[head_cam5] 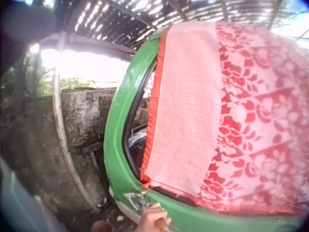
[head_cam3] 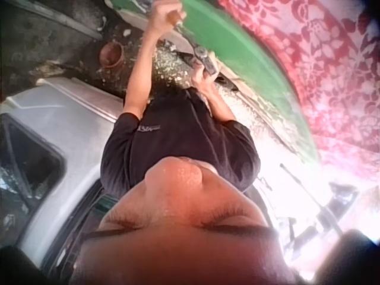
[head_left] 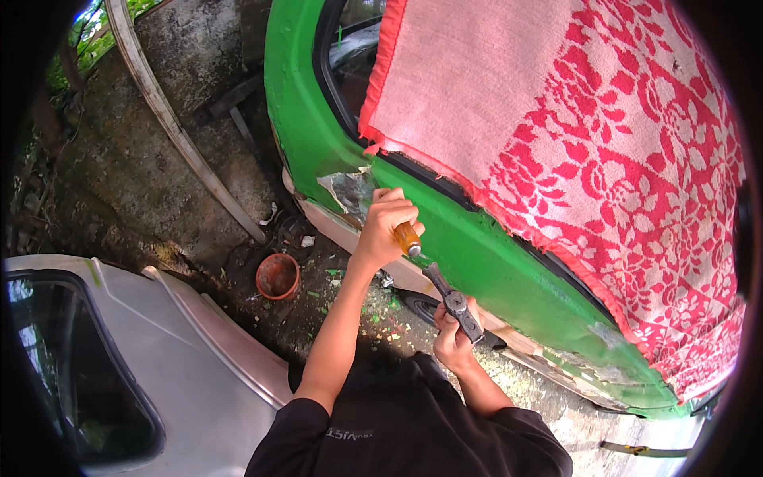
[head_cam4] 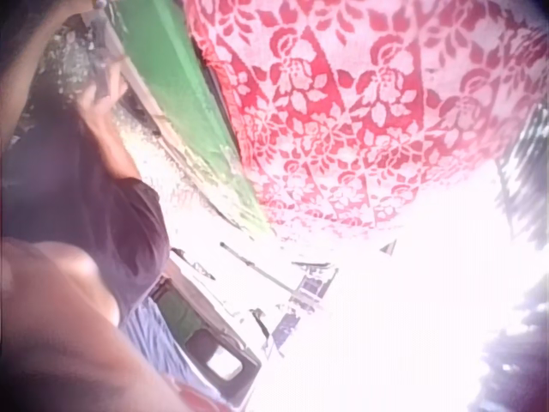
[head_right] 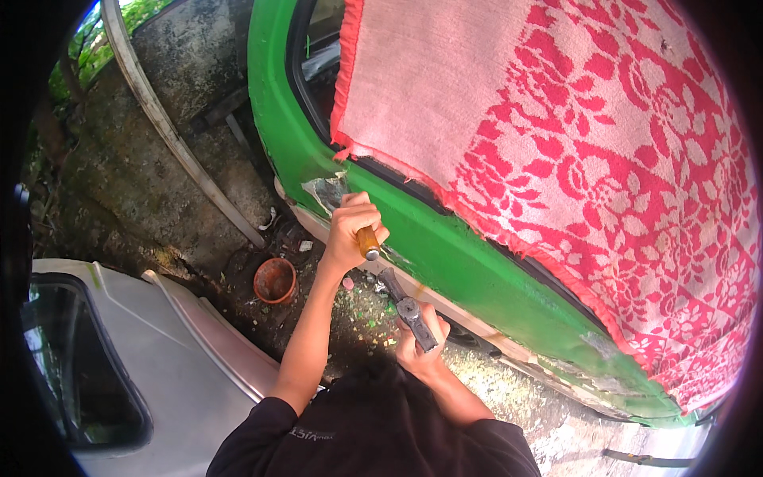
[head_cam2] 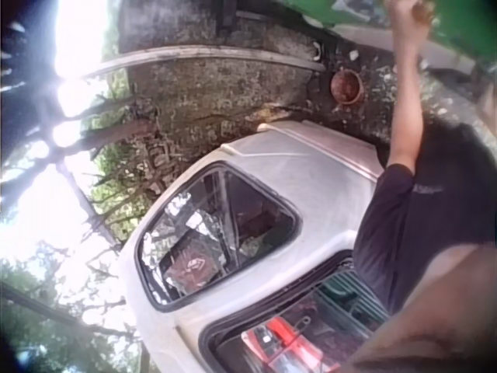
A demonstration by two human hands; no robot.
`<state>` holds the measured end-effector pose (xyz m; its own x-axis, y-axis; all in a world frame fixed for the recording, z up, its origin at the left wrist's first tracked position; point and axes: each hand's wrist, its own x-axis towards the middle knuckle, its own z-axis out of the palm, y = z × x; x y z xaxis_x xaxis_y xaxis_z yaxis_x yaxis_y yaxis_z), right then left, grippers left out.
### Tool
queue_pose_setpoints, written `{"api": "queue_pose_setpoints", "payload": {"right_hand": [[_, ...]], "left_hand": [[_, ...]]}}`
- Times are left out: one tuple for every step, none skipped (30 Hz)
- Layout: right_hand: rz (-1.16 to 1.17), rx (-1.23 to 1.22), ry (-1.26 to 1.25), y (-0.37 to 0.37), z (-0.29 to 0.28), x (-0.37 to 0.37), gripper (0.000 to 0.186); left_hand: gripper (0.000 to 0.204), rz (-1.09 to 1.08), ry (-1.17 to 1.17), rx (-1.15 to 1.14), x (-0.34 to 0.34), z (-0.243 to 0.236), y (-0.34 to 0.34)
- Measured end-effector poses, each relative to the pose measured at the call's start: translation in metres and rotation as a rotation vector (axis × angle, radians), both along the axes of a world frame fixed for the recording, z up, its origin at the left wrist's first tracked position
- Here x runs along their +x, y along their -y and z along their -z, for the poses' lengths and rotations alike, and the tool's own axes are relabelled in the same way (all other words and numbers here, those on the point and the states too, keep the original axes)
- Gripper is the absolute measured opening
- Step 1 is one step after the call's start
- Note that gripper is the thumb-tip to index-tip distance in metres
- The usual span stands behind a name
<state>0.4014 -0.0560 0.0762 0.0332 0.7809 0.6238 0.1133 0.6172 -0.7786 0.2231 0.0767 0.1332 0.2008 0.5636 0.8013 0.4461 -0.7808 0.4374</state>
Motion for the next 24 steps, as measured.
{"api": "queue_pose_setpoints", "payload": {"right_hand": [[-0.005,-0.005,0.022,-0.001,-0.007,-0.001,0.043],[0.009,0.032,0.021,-0.001,-0.01,0.0,0.042],[0.021,0.074,0.02,-0.002,-0.014,0.003,0.042],[0.033,0.115,0.018,-0.003,-0.018,0.004,0.042],[0.028,0.116,0.019,-0.004,-0.025,0.004,0.039],[0.024,0.113,0.02,-0.008,-0.033,0.003,0.037],[0.021,0.111,0.022,-0.013,-0.04,0.002,0.034],[0.002,0.047,0.085,-0.02,-0.045,0.0,0.026],[0.018,0.017,0.237,-0.03,-0.053,0.0,0.021],[0.034,0.049,0.182,-0.032,-0.055,0.001,0.024],[0.049,0.081,0.127,-0.033,-0.057,0.003,0.027],[0.072,0.121,0.064,-0.028,-0.054,0.008,0.035],[0.081,0.095,-0.068,-0.021,-0.058,0.007,0.042],[0.063,0.101,-0.107,-0.02,-0.055,0.01,0.03],[0.068,0.048,-0.019,-0.023,-0.06,0.012,0.023],[0.068,-0.003,0.072,-0.027,-0.064,0.013,0.017],[0.086,-0.106,0.283,-0.036,-0.077,0.013,0.016],[0.109,-0.043,0.253,-0.043,-0.074,0.013,0.011],[0.081,-0.042,0.113,-0.041,-0.073,0.015,0.019],[0.078,-0.033,-0.029,-0.034,-0.076,0.015,0.025],[0.074,-0.026,-0.17,-0.027,-0.08,0.015,0.032],[0.011,-0.002,-0.168,-0.028,-0.069,0.026,0.042],[-0.004,0.065,-0.081,-0.035,-0.064,0.027,0.037],[0.059,0.007,0.075,-0.044,-0.071,0.025,0.03]], "left_hand": [[0.032,0.008,-0.007,-0.019,0.0,-0.002,-0.001],[0.032,0.016,-0.014,-0.039,-0.001,-0.003,-0.002],[0.033,0.022,-0.022,-0.054,-0.002,-0.007,-0.003],[0.034,0.025,-0.007,-0.066,-0.002,-0.009,-0.004],[0.034,0.029,0.008,-0.078,-0.001,-0.012,-0.005],[0.034,0.035,0.024,-0.094,-0.001,-0.014,-0.007],[0.035,0.033,0.029,-0.103,-0.001,-0.017,-0.008],[0.035,0.032,0.033,-0.113,-0.001,-0.021,-0.009],[0.035,0.03,0.04,-0.126,-0.001,-0.023,-0.009],[0.036,0.022,0.049,-0.143,0.0,-0.025,-0.009],[0.036,0.014,0.057,-0.161,0.001,-0.026,-0.009],[0.036,0.005,0.065,-0.171,0.001,-0.028,-0.01],[0.036,0.003,0.05,-0.166,0.002,-0.03,-0.012],[0.036,0.001,0.036,-0.161,0.003,-0.031,-0.014],[0.036,0.004,0.027,-0.164,0.005,-0.03,-0.015],[0.034,-0.006,0.028,-0.185,0.007,-0.028,-0.016],[0.033,-0.014,0.037,-0.199,0.01,-0.027,-0.017],[0.032,-0.022,0.042,-0.208,0.011,-0.029,-0.019],[0.031,-0.029,0.046,-0.217,0.013,-0.031,-0.021],[0.03,-0.035,0.029,-0.206,0.015,-0.031,-0.021],[0.029,-0.041,0.014,-0.196,0.018,-0.03,-0.019],[0.029,-0.047,-0.002,-0.186,0.02,-0.03,-0.018],[0.028,-0.054,-0.002,-0.195,0.021,-0.031,-0.021],[0.028,-0.06,-0.005,-0.213,0.022,-0.031,-0.023]]}}
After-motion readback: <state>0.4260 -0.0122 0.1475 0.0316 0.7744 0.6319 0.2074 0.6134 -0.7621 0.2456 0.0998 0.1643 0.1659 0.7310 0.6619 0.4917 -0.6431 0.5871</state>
